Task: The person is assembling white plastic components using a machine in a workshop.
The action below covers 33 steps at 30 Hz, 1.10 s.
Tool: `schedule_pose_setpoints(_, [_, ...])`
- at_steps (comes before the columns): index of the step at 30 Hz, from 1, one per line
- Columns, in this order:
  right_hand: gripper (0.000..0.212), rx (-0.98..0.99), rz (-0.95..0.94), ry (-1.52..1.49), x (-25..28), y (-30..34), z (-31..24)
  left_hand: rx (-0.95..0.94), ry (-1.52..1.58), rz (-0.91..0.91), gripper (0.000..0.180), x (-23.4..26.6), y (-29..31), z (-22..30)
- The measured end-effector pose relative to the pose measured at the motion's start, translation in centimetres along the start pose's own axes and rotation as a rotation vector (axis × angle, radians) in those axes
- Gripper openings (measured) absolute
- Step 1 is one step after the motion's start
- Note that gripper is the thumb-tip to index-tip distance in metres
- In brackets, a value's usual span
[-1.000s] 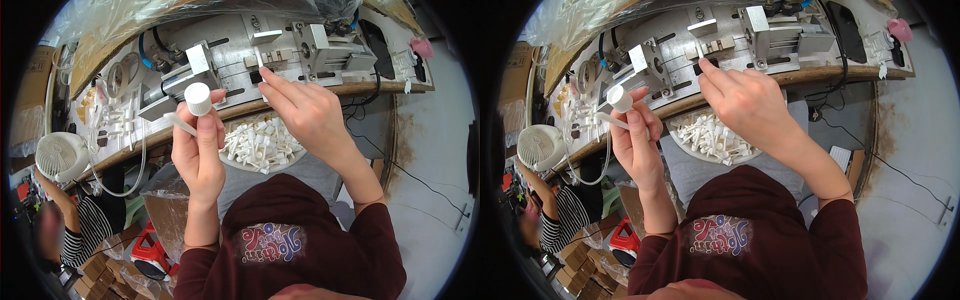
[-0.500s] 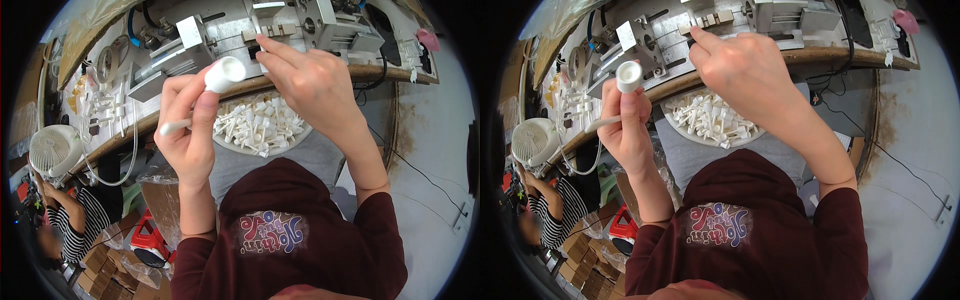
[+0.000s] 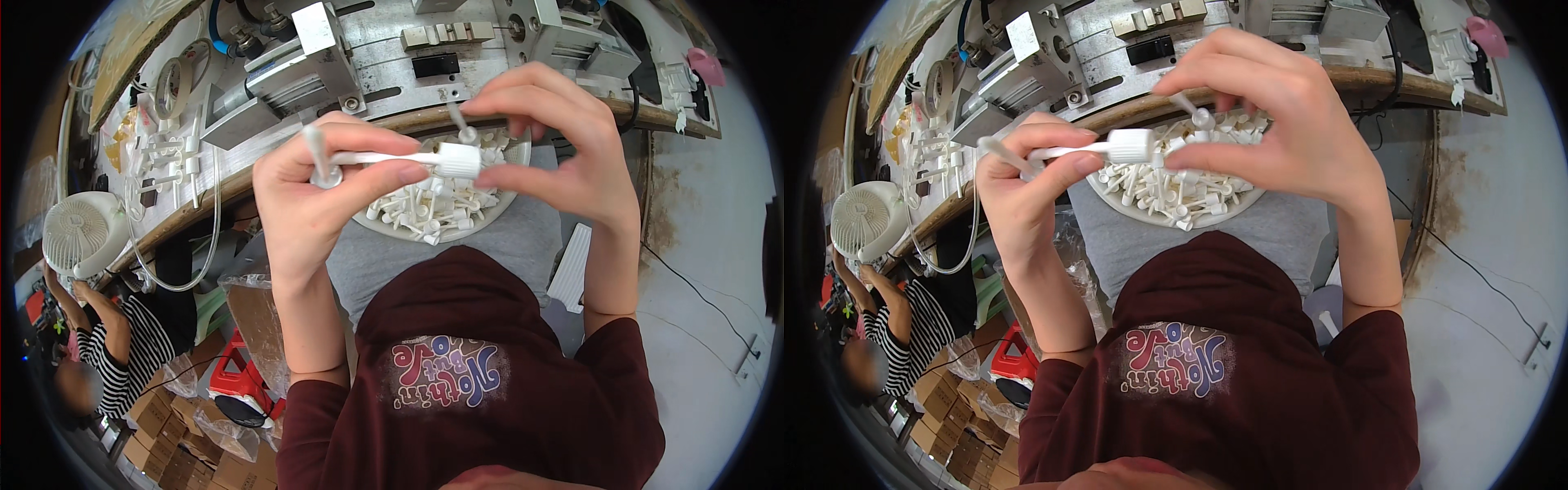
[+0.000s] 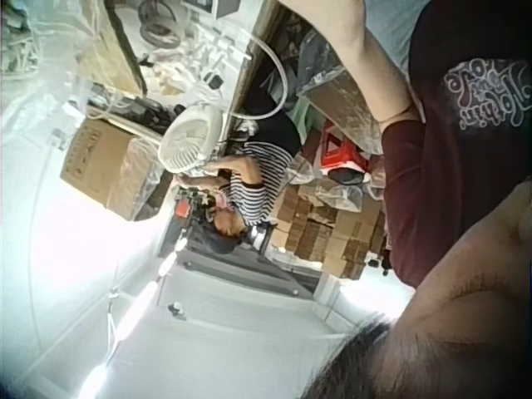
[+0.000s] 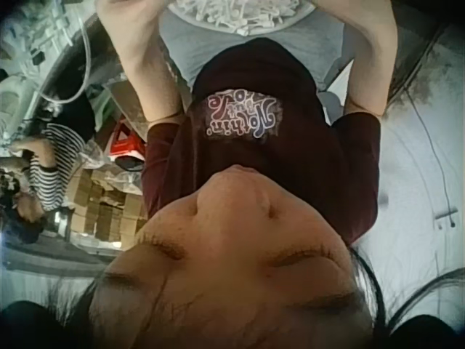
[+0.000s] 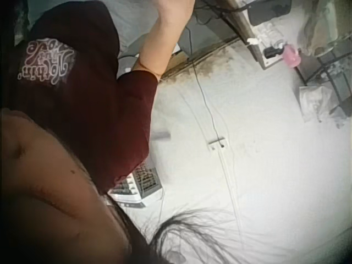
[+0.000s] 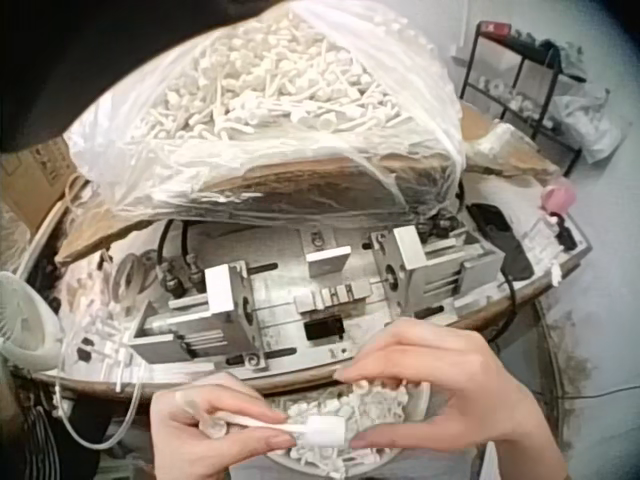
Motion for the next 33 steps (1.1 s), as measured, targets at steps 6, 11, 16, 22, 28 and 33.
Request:
schedule_pose_setpoints(6, [0.036,0.092,-0.036,-0.414,-0.5,-0.1,-0.5,0.206,-0.002,-0.144,0.022,-2.1,-1.4,-0.6])
schedule_pose_setpoints(11, [0.042,-0.007,0.005,-0.534,0.3,0.6,0.3,0.170,0.110,-0.039,0.052,-1.4,-1.3,-0.5])
schedule_pose_setpoints(16, [0.036,0.004,0.230,-0.033,0.2,0.0,0.4,0.160,0.415,0.000,0.070,-0.7,-0.3,-0.5])
schedule_pose_setpoints(22, [0.028,0.048,0.302,0.441,-2.3,-0.7,0.7,0.063,0.231,0.107,0.061,-1.3,0.6,1.1])
schedule_pose_setpoints(28, [0.017,0.085,0.330,0.615,-3.0,-1.2,0.5,-0.024,0.106,0.232,0.049,0.0,1.3,1.5])
schedule_pose_setpoints(33, [0.009,0.071,0.306,0.691,-3.3,-2.0,-0.3,-0.195,-0.150,0.202,0.049,-0.6,1.1,1.7])
Point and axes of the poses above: each hand's wrist, its own y-axis away from the middle knuckle, its own x-axis out of the back of the hand, z = x × y, the point moved 6 cm from there along -y, towards the middle knuckle, and after that the axes turned 4 degrees about -z, right-handed, at the moved point
